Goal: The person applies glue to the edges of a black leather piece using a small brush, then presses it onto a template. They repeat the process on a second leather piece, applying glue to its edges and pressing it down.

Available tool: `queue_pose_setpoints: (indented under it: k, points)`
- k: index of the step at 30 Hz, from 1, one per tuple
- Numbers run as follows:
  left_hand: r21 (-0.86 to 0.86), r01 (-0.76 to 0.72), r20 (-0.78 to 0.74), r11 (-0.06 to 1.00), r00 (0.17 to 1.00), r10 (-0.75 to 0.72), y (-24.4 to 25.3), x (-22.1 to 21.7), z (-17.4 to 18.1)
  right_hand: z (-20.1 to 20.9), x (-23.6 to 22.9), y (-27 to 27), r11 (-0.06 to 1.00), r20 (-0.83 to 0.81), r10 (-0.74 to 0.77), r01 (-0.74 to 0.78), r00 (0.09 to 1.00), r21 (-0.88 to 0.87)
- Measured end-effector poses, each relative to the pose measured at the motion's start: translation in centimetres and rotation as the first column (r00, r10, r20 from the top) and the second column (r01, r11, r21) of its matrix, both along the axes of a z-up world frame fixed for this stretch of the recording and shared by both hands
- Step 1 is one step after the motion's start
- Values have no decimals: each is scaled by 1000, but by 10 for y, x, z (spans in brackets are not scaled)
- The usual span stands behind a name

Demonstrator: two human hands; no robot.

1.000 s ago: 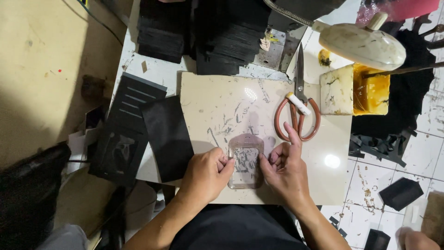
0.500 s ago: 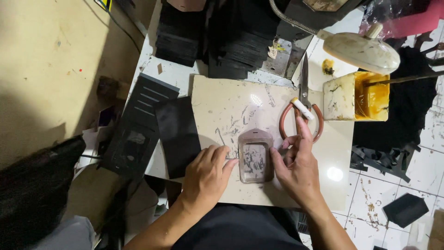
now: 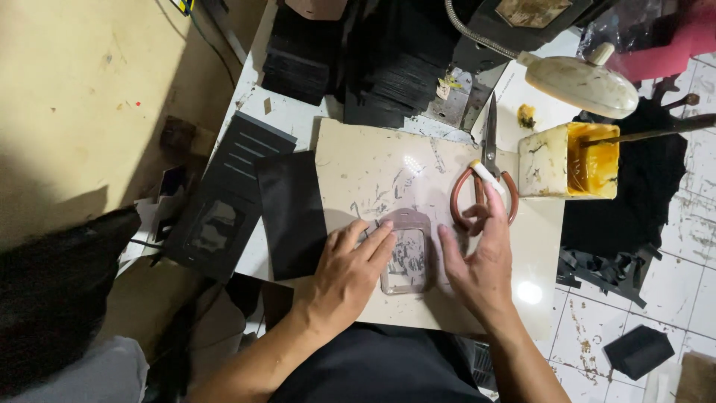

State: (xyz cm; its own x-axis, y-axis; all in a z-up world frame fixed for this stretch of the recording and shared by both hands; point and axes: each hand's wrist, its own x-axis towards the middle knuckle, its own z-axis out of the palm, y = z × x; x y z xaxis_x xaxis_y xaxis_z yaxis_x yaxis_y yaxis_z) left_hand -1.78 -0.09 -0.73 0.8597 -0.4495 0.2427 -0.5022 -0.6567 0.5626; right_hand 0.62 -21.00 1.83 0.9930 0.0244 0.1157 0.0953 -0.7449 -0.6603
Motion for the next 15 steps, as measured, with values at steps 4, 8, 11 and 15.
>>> queue_pose_setpoints:
  k: [4,8,11,15]
  points:
    - [24,5,2,1000,1000,-6,-1,-1,-7,-16,11,13,986,142,129,-111,981,-126]
    - [87,-64,174,994,984,48,0,-1,-18,-37,16,7,939,85,105,-70,991,-335]
    - [75,-82,184,994,981,67,1,0,-21,-38,15,-7,955,42,96,-80,995,-287]
    - [35,-70,175,997,983,62,3,4,-17,-48,19,-26,961,276,250,-204,928,-185]
